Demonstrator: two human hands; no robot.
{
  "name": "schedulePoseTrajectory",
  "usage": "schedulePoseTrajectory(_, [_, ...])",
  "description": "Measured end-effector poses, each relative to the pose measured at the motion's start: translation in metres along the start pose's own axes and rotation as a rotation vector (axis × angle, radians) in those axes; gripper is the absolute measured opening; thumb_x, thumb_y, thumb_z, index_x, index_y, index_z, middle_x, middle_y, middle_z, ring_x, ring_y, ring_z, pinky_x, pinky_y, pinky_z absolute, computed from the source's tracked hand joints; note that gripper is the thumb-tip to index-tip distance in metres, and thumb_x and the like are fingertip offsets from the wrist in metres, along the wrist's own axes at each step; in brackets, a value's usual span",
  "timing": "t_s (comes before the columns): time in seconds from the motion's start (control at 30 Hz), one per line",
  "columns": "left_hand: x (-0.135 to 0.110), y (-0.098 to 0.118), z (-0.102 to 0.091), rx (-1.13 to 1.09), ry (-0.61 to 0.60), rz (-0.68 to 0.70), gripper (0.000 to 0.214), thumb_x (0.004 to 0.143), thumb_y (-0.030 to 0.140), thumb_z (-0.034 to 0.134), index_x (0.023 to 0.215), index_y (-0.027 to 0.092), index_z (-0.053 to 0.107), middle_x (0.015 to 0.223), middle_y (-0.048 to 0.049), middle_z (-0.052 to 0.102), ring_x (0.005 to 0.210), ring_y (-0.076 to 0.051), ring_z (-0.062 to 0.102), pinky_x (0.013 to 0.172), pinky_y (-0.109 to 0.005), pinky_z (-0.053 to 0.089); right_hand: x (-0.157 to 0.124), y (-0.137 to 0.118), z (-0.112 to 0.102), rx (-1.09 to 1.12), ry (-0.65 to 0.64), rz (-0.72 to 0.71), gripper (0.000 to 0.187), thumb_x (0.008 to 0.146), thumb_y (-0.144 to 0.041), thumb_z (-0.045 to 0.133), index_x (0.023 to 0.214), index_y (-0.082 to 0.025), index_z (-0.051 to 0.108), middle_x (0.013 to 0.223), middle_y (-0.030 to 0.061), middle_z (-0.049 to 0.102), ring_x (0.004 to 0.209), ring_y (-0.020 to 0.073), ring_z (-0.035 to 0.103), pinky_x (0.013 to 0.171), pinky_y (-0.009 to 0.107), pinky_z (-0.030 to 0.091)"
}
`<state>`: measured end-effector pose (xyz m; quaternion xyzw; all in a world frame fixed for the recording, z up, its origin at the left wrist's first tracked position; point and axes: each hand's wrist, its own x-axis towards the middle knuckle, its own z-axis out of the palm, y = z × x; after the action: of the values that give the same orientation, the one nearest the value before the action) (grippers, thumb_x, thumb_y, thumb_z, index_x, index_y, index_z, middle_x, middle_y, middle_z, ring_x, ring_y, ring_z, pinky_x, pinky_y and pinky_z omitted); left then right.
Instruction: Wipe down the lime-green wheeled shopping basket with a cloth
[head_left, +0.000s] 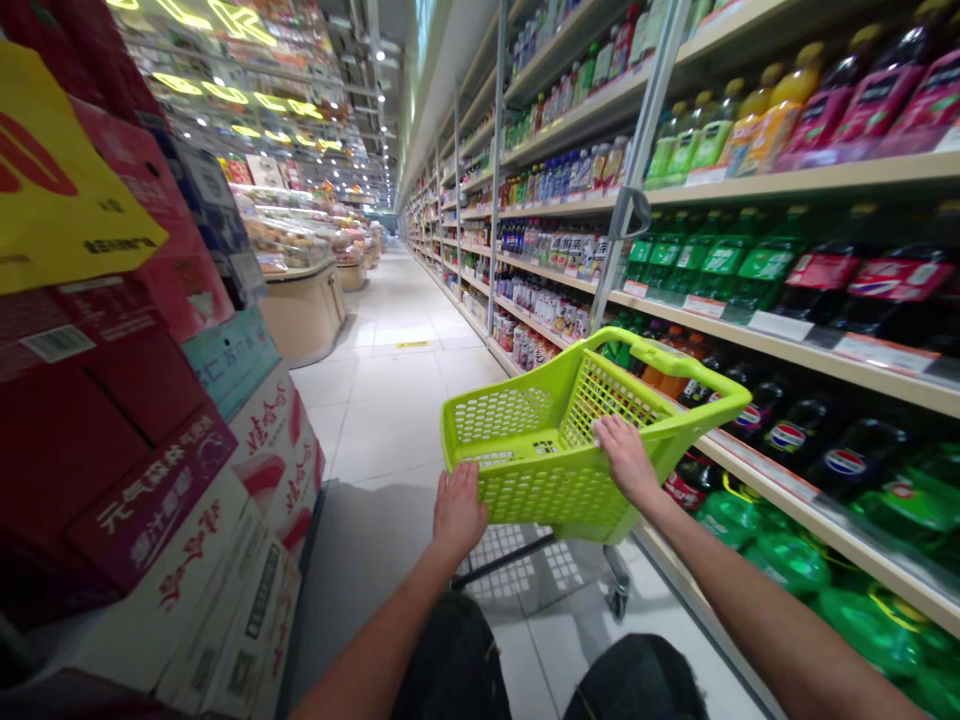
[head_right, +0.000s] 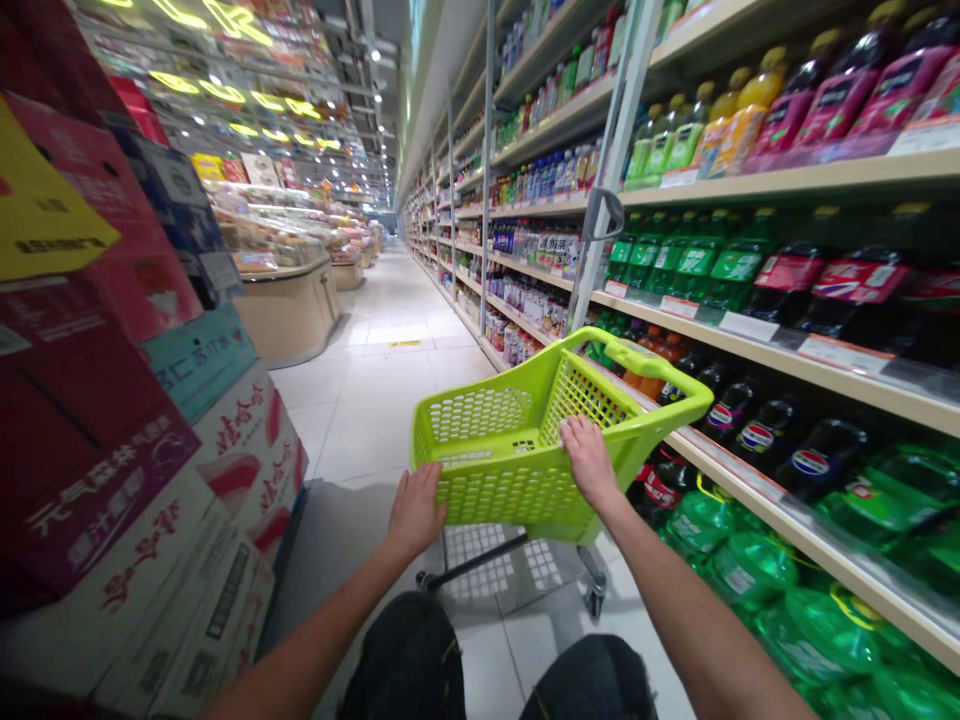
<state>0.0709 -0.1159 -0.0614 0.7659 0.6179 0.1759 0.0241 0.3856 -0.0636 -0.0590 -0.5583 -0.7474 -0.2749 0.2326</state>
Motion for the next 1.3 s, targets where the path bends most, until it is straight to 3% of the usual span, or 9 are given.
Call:
schedulePoseTrajectory(0.1, [-0.006,0.018,0.003,-0.045,-0.012,0.029,0.060,0.068,0.018,0.044,0.127,0.008,0.036,0.131,-0.0134,0.044,0.122,-0.024,0.036,0.107,-0.042,0.020,0.007,-0.003,0.007,0.037,-0.036,0.070,0.044,0.079,-0.003,0.031,0.119,-0.009,0.050,0.124,0.0178,0.049,0.124,0.0276,0.034,0.095,0.049,0.034])
schedulePoseTrajectory(0.23, [-0.014,0.040,0.011,-0.125,-0.041,0.098,0.064,0.067,0.015,0.043,0.129,0.007,0.033,0.134,-0.0127,0.040,0.125,-0.023,0.033,0.107,-0.040,0.020,0.000,-0.046,0.021,0.186,0.007,0.051,0.064,0.068,0.006,0.030,0.128,-0.015,0.040,0.128,0.0129,0.046,0.126,0.0226,0.031,0.097,0.047,0.034])
schedulePoseTrajectory(0.37, [-0.010,0.030,0.011,-0.129,-0.102,0.196,0.066,0.066,0.007,0.038,0.131,0.008,0.030,0.140,-0.0099,0.033,0.130,-0.018,0.025,0.108,-0.037,0.019,-0.016,-0.088,0.024,0.300,0.034,0.009,0.063,0.069,0.004,0.030,0.130,-0.015,0.037,0.132,0.0116,0.043,0.128,0.0210,0.027,0.099,0.046,0.032])
schedulePoseTrajectory(0.53, [-0.002,0.009,0.016,0.050,-0.126,0.184,0.064,0.069,0.002,0.031,0.132,0.010,0.028,0.142,-0.0110,0.027,0.132,-0.020,0.018,0.107,-0.048,0.014,-0.025,-0.086,0.012,0.312,0.002,0.132,0.060,0.071,0.004,0.030,0.126,-0.015,0.042,0.130,0.0123,0.044,0.127,0.0217,0.029,0.099,0.047,0.032])
schedulePoseTrajectory(0.77, [-0.008,0.033,0.028,0.043,-0.077,0.341,0.060,0.074,0.005,0.029,0.133,0.018,0.029,0.141,-0.0059,0.031,0.132,-0.019,0.020,0.106,-0.051,0.013,-0.063,-0.101,-0.006,0.346,0.045,0.082,0.061,0.074,0.000,0.031,0.132,-0.019,0.035,0.132,0.0093,0.043,0.128,0.0201,0.028,0.101,0.045,0.032])
schedulePoseTrajectory(0.93, [0.009,0.024,0.019,0.075,-0.078,0.258,0.055,0.076,0.005,0.027,0.130,0.014,0.034,0.140,-0.0109,0.031,0.131,-0.021,0.021,0.105,-0.050,0.016,-0.086,-0.098,-0.022,0.288,0.085,0.129,0.057,0.078,-0.003,0.030,0.132,-0.021,0.033,0.129,0.0106,0.045,0.126,0.0223,0.032,0.098,0.048,0.035])
schedulePoseTrajectory(1.07, [0.004,0.031,0.021,0.066,-0.088,0.294,0.054,0.077,0.009,0.029,0.130,0.014,0.033,0.140,-0.0109,0.031,0.131,-0.022,0.020,0.106,-0.048,0.016,-0.082,-0.114,-0.017,0.230,0.161,0.209,0.062,0.075,-0.002,0.029,0.134,-0.022,0.028,0.128,0.0110,0.045,0.125,0.0249,0.033,0.096,0.049,0.036])
schedulePoseTrajectory(1.2, [-0.009,0.041,0.020,0.041,-0.126,0.331,0.056,0.077,0.016,0.033,0.133,0.011,0.027,0.142,-0.0120,0.027,0.132,-0.022,0.017,0.107,-0.046,0.014,-0.069,-0.143,-0.006,0.210,0.168,0.130,0.062,0.075,-0.001,0.028,0.135,-0.018,0.026,0.125,0.0128,0.048,0.123,0.0261,0.036,0.094,0.047,0.038])
schedulePoseTrajectory(1.3, [-0.012,0.038,0.016,0.038,-0.162,0.322,0.058,0.078,0.019,0.033,0.134,0.010,0.022,0.144,-0.0125,0.021,0.133,-0.021,0.013,0.107,-0.049,0.010,-0.070,-0.135,-0.005,0.213,0.144,0.004,0.061,0.074,0.000,0.029,0.133,-0.016,0.030,0.123,0.0131,0.049,0.122,0.0261,0.037,0.093,0.045,0.039])
